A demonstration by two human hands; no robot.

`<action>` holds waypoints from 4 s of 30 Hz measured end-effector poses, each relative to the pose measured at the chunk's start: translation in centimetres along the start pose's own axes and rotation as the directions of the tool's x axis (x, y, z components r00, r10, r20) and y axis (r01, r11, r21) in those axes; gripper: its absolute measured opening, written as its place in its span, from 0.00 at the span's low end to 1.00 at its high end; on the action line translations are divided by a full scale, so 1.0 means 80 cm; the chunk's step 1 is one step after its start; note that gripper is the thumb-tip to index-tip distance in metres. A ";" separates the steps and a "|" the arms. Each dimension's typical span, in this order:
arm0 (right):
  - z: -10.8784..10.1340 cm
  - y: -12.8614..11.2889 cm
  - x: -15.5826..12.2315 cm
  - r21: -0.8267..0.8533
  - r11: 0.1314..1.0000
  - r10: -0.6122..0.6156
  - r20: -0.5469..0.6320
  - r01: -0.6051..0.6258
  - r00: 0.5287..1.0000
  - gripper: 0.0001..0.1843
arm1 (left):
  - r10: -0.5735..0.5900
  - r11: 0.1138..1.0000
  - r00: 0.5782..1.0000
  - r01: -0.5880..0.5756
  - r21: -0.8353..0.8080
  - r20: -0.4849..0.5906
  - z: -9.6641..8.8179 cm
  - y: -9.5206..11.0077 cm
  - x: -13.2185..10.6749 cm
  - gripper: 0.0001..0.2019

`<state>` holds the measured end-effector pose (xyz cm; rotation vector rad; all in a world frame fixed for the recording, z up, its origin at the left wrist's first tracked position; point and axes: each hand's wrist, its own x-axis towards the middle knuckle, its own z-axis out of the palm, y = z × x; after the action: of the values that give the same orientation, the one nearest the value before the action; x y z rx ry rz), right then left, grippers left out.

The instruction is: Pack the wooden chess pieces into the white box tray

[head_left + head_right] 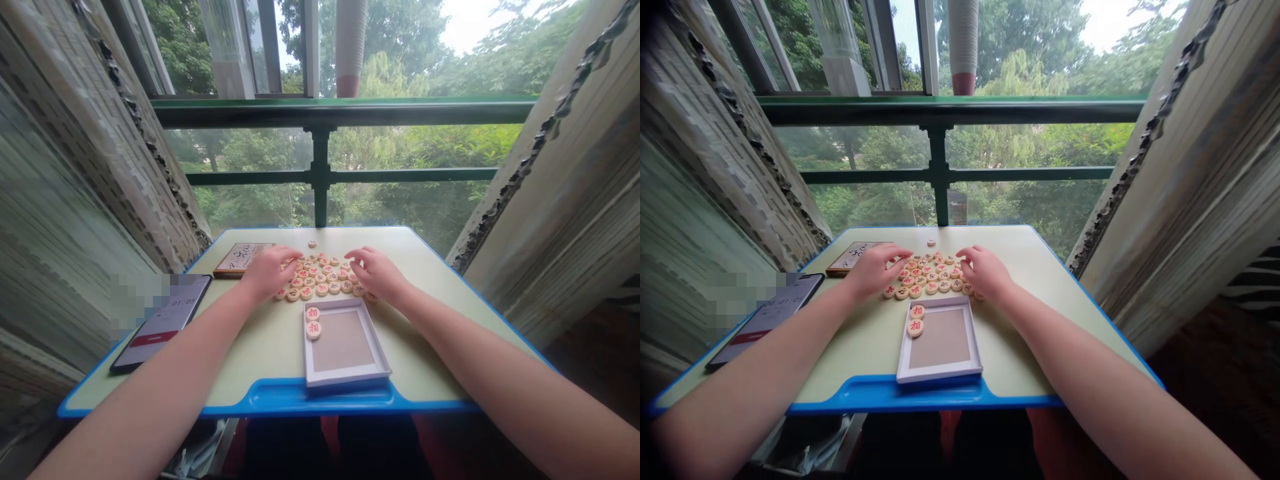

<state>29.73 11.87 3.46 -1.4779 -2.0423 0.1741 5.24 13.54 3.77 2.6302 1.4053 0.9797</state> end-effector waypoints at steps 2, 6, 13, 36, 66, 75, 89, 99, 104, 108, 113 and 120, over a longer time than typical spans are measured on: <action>0.000 0.004 0.002 0.015 1.000 0.009 -0.021 -0.009 1.000 0.15 | 0.012 1.000 1.000 -0.012 -0.008 -0.026 -0.001 0.002 0.000 0.13; 0.000 0.020 0.009 0.038 0.999 0.004 -0.064 -0.001 0.998 0.15 | 0.046 0.999 0.999 -0.047 0.026 0.026 0.003 0.003 -0.001 0.14; 0.004 0.028 0.012 0.080 0.994 -0.075 0.002 0.075 0.997 0.14 | 0.053 0.998 0.997 -0.055 0.034 0.053 0.005 0.002 -0.002 0.14; 0.002 0.020 0.009 -0.022 0.995 -0.100 0.071 0.102 0.992 0.12 | 0.055 0.997 0.971 -0.064 0.032 0.234 0.007 0.007 -0.003 0.14; 0.006 0.005 0.002 0.017 0.974 -0.227 0.138 0.227 0.964 0.11 | -0.162 0.986 0.983 0.158 0.058 0.082 0.009 -0.012 0.002 0.19; 0.003 0.003 0.001 0.008 0.976 -0.215 0.135 0.216 0.967 0.11 | -0.204 0.975 0.963 0.216 -0.056 0.177 0.012 -0.009 0.002 0.21; 0.004 0.000 -0.001 0.026 0.966 -0.259 0.133 0.257 0.957 0.11 | 0.066 0.990 0.947 -0.022 -0.142 0.313 -0.002 -0.001 -0.001 0.16; 0.003 -0.009 -0.004 0.017 0.961 -0.276 0.151 0.277 0.949 0.11 | 0.037 0.999 0.927 -0.021 -0.046 0.373 -0.008 -0.006 -0.001 0.16; 0.005 -0.011 -0.006 0.016 0.950 -0.309 0.155 0.311 0.938 0.10 | -0.024 1.000 0.950 0.021 0.014 0.310 -0.004 -0.006 -0.001 0.13; 0.013 -0.009 -0.006 0.029 0.942 -0.335 0.140 0.334 0.932 0.10 | -0.049 0.998 0.961 0.040 0.038 0.271 0.001 -0.008 -0.002 0.10; 0.013 -0.008 -0.006 0.033 0.937 -0.348 0.137 0.347 0.927 0.10 | -0.119 0.992 0.970 0.109 0.058 0.210 0.000 -0.009 0.001 0.11; 0.002 -0.009 -0.006 0.018 0.938 -0.346 0.128 0.347 0.929 0.10 | -0.224 0.973 0.937 0.199 0.118 0.267 -0.007 -0.016 0.004 0.13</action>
<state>29.14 11.23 3.45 -1.1073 -2.3725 0.1230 4.08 14.39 4.02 2.4802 1.6467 0.5118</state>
